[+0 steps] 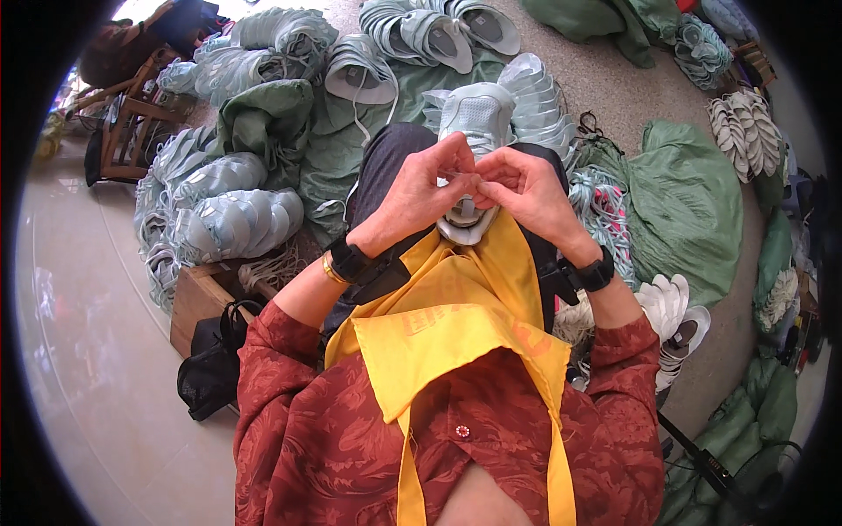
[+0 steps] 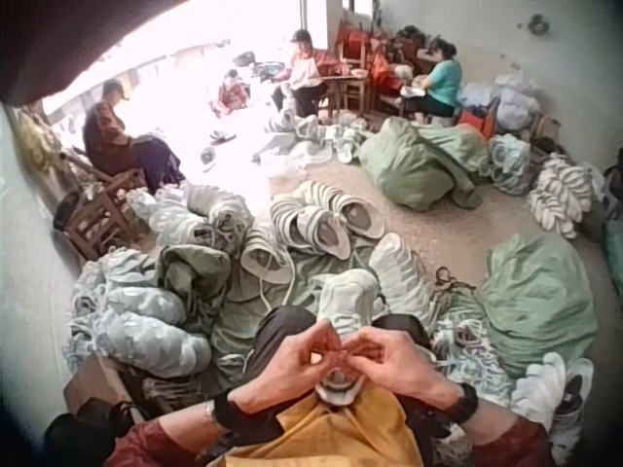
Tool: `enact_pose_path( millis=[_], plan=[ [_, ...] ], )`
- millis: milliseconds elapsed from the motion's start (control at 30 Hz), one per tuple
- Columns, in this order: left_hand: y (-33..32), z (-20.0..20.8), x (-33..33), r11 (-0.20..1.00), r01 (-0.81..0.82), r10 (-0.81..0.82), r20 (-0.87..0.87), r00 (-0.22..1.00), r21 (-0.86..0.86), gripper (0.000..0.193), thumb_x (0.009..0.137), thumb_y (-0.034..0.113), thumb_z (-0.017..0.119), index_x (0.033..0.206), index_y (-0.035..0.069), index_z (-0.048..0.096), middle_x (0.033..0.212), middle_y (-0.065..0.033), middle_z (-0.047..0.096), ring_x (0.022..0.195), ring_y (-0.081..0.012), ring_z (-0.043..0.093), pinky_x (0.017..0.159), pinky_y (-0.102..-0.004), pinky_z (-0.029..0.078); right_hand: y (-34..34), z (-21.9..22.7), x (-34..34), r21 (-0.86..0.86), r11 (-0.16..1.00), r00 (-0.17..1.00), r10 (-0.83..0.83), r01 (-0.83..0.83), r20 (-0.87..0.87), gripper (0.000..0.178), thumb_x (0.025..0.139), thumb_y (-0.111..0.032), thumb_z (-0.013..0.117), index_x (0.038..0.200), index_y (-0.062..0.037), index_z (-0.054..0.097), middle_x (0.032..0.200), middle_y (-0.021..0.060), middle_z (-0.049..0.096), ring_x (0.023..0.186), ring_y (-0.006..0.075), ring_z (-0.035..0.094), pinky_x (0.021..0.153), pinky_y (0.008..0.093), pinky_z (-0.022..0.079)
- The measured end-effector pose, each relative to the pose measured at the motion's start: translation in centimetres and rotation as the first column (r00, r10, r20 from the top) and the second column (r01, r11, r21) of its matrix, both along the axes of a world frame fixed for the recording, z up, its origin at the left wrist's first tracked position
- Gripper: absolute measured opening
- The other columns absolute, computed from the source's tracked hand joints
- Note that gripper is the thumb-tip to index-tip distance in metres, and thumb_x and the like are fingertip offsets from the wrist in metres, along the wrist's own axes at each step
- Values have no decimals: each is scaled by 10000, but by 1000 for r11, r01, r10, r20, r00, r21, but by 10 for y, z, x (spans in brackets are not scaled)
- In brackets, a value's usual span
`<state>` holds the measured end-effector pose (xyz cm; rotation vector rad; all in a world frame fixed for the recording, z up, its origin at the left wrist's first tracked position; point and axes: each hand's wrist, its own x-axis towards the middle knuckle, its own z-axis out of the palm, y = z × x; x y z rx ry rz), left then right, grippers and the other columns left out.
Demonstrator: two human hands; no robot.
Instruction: The person sits on the floor and laces a white sneaker resting on their lap. They thread the laces through the eyelets, pull them tight, and tie a knot to secure the shoe.
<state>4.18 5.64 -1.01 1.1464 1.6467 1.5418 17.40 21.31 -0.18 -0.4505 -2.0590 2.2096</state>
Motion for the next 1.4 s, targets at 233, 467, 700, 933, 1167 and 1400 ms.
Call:
enact_pose_path(
  millis=[233, 467, 700, 933, 1167, 1400],
  plan=[
    [-5, -5, 2, 994, -81, 73, -100, 992, -75, 150, 875, -6, 663, 960, 2, 540, 758, -88, 621, 703, -171, 629, 665, -321, 510, 5, -5, 7, 493, 862, 990, -138, 114, 13, 113, 884, -87, 754, 909, 20, 729, 727, 65, 724, 679, 101, 703, 638, 257, 548],
    [-6, -6, -5, 983, -152, 127, -225, 966, -99, 121, 856, -12, 650, 939, 2, 564, 761, -114, 607, 662, -227, 591, 630, -331, 482, 8, -6, 3, 591, 780, 971, -237, 205, -23, 149, 869, -140, 777, 890, 3, 740, 694, 60, 714, 618, 79, 653, 590, 255, 504],
    [-3, -14, -4, 983, -156, 127, -250, 960, -99, 130, 845, -1, 661, 937, 4, 570, 790, -110, 589, 675, -232, 577, 627, -346, 473, 9, -8, 1, 568, 786, 962, -268, 244, -42, 139, 861, -138, 778, 893, -6, 747, 648, 54, 679, 573, 73, 598, 556, 261, 465],
    [0, -19, -3, 980, -163, 127, -268, 955, -118, 159, 831, 1, 678, 953, 5, 576, 810, -114, 592, 683, -237, 585, 633, -351, 479, 7, -3, 0, 647, 724, 961, -274, 239, -48, 132, 852, -137, 767, 883, -11, 743, 614, 81, 635, 527, 105, 551, 536, 294, 445],
    [1, -20, -2, 977, -175, 136, -276, 952, -120, 155, 831, 5, 684, 948, 4, 583, 809, -112, 595, 682, -233, 584, 633, -352, 483, 7, -8, -2, 651, 712, 956, -283, 264, -79, 120, 841, -129, 763, 869, -17, 735, 632, 93, 644, 534, 135, 567, 545, 302, 457],
    [1, -21, -1, 980, -173, 140, -270, 953, -103, 139, 835, 6, 677, 940, 1, 586, 809, -114, 595, 680, -238, 584, 632, -354, 483, 5, -14, -2, 692, 671, 951, -300, 266, -75, 112, 821, -122, 755, 863, -23, 725, 643, 96, 649, 549, 185, 610, 559, 326, 476]
  ],
)
